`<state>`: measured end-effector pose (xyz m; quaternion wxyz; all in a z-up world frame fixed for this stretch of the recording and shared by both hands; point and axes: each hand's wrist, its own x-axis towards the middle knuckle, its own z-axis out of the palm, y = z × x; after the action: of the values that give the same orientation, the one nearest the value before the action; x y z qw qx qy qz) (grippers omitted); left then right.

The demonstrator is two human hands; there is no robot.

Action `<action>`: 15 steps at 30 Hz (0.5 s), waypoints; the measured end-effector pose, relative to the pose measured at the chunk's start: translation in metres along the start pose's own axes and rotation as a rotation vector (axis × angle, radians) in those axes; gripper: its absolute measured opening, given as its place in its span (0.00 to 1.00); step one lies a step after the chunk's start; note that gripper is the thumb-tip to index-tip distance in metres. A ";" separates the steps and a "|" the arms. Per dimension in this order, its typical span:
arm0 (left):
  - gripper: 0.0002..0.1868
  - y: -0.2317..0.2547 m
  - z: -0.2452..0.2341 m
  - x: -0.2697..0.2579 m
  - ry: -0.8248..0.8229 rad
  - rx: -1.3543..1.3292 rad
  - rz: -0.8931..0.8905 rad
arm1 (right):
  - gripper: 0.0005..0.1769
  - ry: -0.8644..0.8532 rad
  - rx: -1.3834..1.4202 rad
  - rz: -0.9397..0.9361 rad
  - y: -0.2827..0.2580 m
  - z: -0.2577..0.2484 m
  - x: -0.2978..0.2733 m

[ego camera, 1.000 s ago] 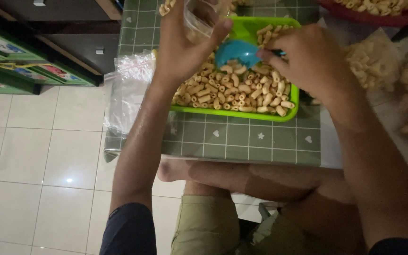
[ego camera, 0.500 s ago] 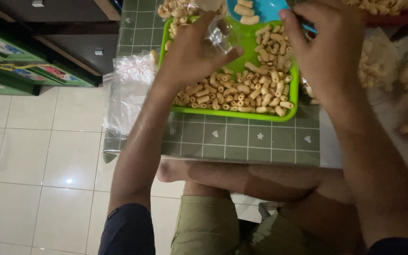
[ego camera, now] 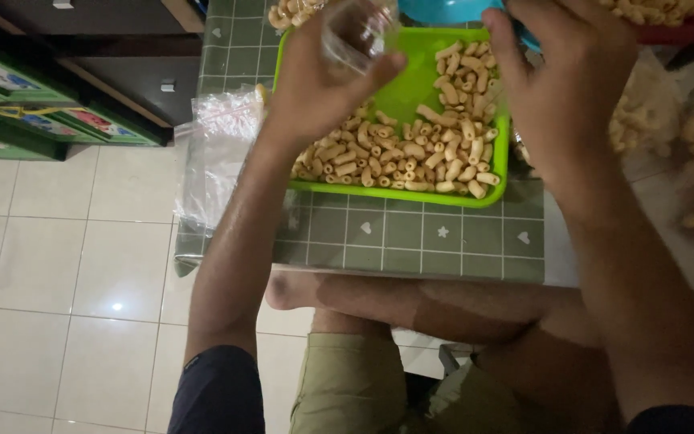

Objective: Scooping macaroni from a tray into small plastic bags for individual packaging.

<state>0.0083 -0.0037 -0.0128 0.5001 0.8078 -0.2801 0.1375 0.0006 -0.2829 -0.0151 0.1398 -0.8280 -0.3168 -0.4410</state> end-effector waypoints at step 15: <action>0.18 0.006 -0.006 -0.004 0.155 0.030 0.058 | 0.15 -0.593 -0.101 -0.007 -0.027 0.034 -0.016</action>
<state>0.0022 0.0012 -0.0077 0.5040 0.7937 -0.2618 0.2182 -0.0014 -0.2516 -0.0484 -0.0018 -0.9254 -0.3244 -0.1958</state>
